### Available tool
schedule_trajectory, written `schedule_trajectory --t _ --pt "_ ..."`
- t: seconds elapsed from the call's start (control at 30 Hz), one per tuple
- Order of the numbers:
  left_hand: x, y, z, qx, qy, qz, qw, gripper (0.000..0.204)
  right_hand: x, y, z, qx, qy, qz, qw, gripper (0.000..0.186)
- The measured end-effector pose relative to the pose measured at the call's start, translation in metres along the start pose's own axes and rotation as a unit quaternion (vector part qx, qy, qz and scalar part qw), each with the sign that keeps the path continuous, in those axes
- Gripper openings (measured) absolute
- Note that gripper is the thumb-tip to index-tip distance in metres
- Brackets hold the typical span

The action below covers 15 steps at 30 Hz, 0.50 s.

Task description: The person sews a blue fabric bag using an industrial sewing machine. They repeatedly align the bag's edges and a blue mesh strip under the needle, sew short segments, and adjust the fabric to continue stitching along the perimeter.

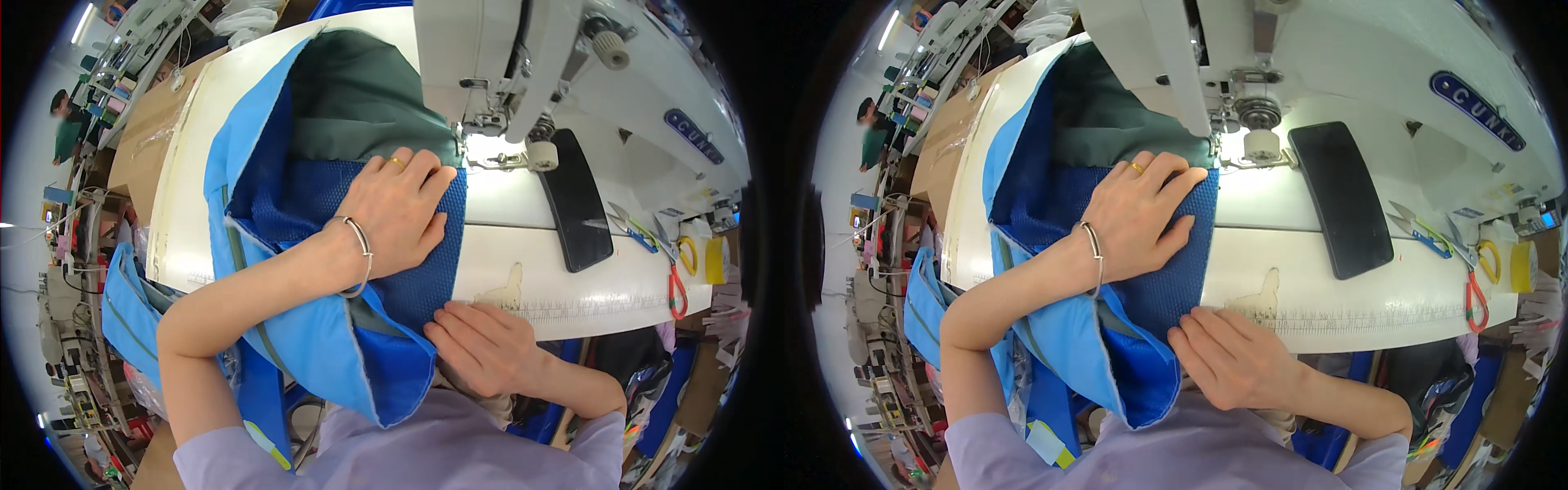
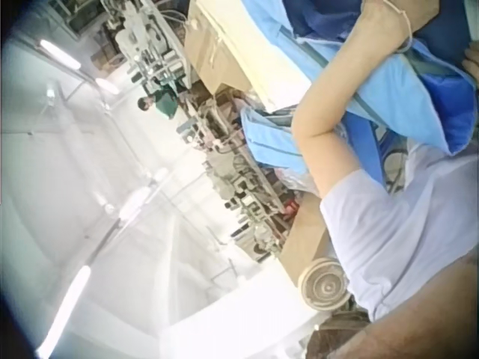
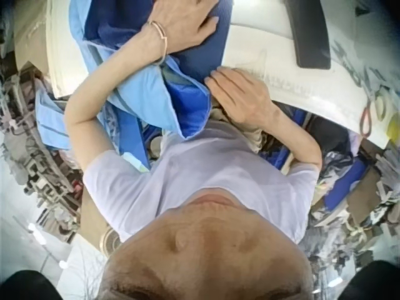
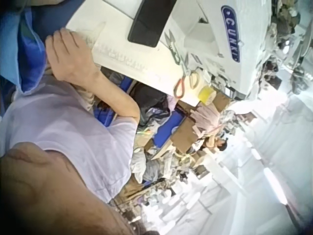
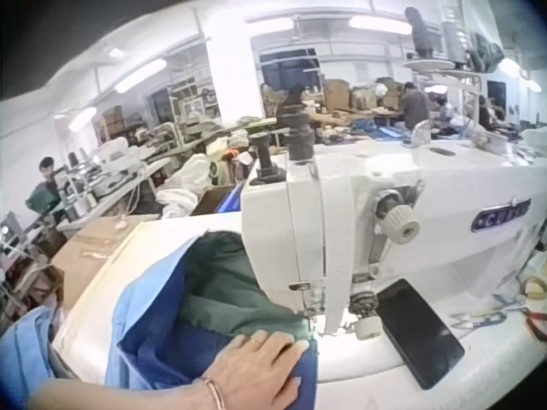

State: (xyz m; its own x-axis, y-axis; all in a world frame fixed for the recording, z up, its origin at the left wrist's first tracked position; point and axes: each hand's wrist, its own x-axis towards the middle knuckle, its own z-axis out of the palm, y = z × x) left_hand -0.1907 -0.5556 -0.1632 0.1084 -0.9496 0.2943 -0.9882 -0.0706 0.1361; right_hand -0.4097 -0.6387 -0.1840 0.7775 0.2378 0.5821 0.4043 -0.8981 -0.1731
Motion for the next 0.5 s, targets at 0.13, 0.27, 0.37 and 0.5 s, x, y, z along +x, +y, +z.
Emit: schedule_trajectory --t 0.13,0.27,0.37,0.5 --pt "0.003 -0.001 0.002 -0.007 0.003 0.001 1.0 0.047 0.001 0.006 -0.004 0.016 -0.017 -0.005 1.0 0.029" --pt "0.012 -0.004 0.003 -0.01 -0.009 0.002 1.0 0.045 0.002 0.015 -0.006 0.02 -0.027 -0.01 0.999 0.029" --pt "0.017 -0.01 0.005 -0.005 0.001 0.002 1.0 0.045 0.002 0.02 -0.005 0.007 -0.017 -0.013 1.0 0.029" --pt "0.02 -0.013 0.004 -0.018 -0.008 0.0 1.0 0.047 0.001 0.02 -0.002 0.002 -0.006 -0.001 1.0 0.029"
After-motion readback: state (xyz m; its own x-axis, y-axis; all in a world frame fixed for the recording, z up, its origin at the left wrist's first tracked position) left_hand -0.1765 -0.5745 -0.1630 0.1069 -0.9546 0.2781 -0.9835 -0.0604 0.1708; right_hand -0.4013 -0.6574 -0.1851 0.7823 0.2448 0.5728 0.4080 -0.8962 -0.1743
